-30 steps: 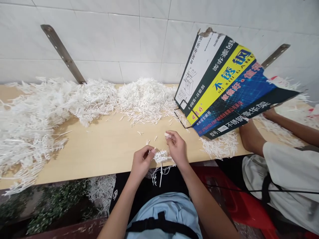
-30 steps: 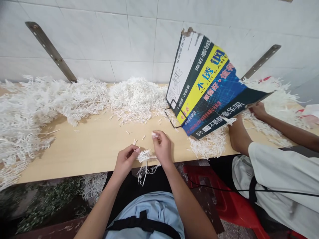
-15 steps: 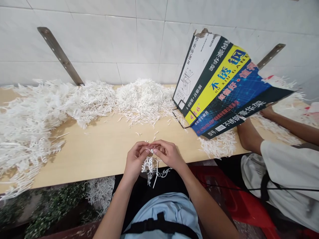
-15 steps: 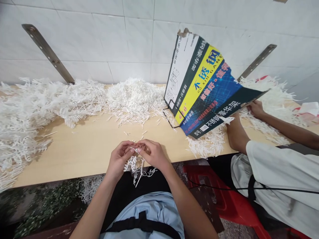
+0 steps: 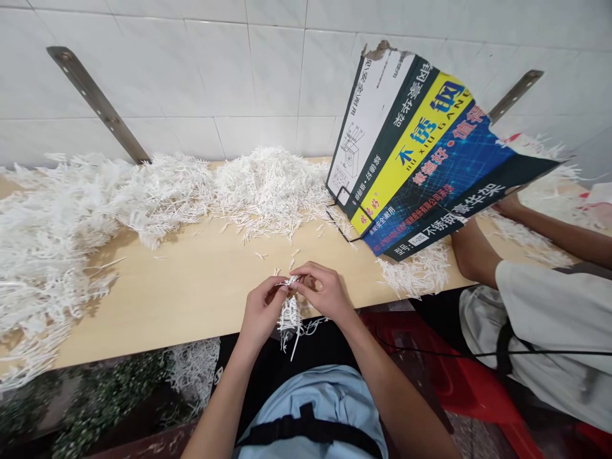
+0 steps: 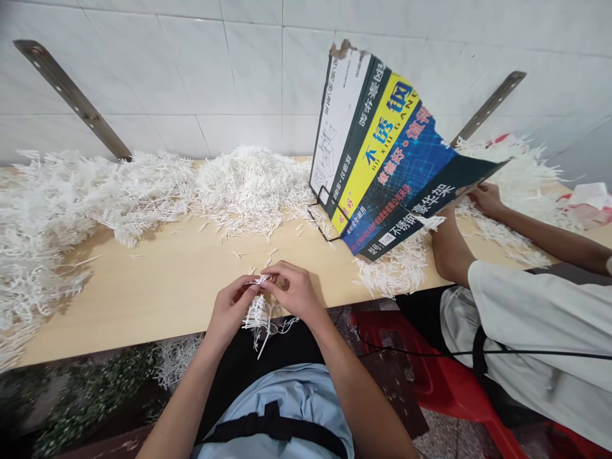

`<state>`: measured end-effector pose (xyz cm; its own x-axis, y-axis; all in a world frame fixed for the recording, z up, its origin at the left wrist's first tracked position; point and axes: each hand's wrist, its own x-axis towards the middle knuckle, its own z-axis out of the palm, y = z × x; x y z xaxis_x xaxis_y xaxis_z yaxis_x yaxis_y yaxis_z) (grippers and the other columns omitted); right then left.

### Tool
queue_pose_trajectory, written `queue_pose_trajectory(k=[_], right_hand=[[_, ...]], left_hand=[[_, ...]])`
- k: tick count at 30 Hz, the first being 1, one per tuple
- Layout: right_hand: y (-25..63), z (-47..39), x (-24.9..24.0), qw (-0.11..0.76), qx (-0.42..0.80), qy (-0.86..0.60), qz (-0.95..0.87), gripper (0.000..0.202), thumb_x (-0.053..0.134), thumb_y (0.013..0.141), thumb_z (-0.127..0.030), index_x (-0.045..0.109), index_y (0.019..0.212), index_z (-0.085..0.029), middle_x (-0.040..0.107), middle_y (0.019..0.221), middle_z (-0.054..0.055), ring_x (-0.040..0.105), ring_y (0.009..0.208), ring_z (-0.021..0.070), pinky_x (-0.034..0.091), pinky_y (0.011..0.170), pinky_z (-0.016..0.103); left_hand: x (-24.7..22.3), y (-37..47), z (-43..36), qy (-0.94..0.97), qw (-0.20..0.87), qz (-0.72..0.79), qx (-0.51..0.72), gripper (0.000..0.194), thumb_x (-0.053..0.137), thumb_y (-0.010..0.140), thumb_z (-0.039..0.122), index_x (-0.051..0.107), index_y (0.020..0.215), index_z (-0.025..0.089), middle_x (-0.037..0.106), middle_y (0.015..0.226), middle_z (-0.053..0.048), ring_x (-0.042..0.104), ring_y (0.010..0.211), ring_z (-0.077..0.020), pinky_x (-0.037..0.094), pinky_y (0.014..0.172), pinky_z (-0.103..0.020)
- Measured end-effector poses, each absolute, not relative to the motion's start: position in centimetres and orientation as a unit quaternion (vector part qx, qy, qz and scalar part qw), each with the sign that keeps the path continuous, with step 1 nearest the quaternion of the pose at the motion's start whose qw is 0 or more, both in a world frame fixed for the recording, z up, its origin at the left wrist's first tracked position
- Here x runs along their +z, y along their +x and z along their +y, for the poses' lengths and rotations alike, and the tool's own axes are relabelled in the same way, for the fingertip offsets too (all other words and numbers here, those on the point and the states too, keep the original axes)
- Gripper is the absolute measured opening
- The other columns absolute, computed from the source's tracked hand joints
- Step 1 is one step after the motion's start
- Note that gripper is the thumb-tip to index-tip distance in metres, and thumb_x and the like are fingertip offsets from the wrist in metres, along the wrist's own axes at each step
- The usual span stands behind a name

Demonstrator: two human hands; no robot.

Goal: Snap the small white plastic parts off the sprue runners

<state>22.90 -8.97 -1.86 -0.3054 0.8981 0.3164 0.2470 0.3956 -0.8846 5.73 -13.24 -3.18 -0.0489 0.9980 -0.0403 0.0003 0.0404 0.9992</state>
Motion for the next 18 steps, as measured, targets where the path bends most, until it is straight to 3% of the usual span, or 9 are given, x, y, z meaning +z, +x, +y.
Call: queue_pose_trajectory(k=[4,9,13,18], right_hand=[[23.1,-9.0,-1.7,0.438,0.401,-0.395,-0.701,0.016,0.072,0.088,-0.026,0.077,0.102,-0.02,0.072,0.092,0.005,0.061,0.07,0.0148,0.05,0.066,0.027],[23.1,-8.9,-1.3,0.413,0.465,-0.4,-0.673,0.026,0.059,0.094,-0.029,0.074,0.113,-0.019,0.077,0.097,0.007,0.072,0.087,0.0197,0.055,0.076,0.029],[22.9,-8.7,-0.8,0.345,0.46,-0.405,-0.711,0.023,0.062,0.095,-0.032,0.077,0.106,-0.019,0.078,0.093,0.004,0.072,0.083,0.0189,0.054,0.076,0.027],[22.9,-8.7,-1.0,0.342,0.462,-0.393,-0.718,0.019,0.071,0.09,-0.035,0.079,0.097,-0.019,0.078,0.087,0.002,0.069,0.075,0.0168,0.051,0.07,0.024]], left_hand=[[-3.4,5.7,-13.4,0.496,0.487,0.525,0.492,0.029,0.07,0.09,0.045,0.075,0.095,0.017,0.073,0.087,-0.005,0.066,0.081,-0.0188,0.051,0.075,-0.028],[-3.7,5.7,-13.4,0.487,0.469,0.511,0.531,0.023,0.069,0.091,0.04,0.076,0.101,0.021,0.073,0.098,-0.006,0.066,0.091,-0.02,0.052,0.08,-0.029],[-3.7,5.7,-13.4,0.508,0.418,0.485,0.576,0.015,0.07,0.091,0.034,0.079,0.09,0.022,0.066,0.101,-0.007,0.064,0.098,-0.0202,0.052,0.081,-0.028],[-3.9,5.7,-13.5,0.51,0.42,0.513,0.548,0.019,0.069,0.092,0.037,0.075,0.099,0.02,0.068,0.097,-0.006,0.064,0.09,-0.0188,0.051,0.077,-0.027]])
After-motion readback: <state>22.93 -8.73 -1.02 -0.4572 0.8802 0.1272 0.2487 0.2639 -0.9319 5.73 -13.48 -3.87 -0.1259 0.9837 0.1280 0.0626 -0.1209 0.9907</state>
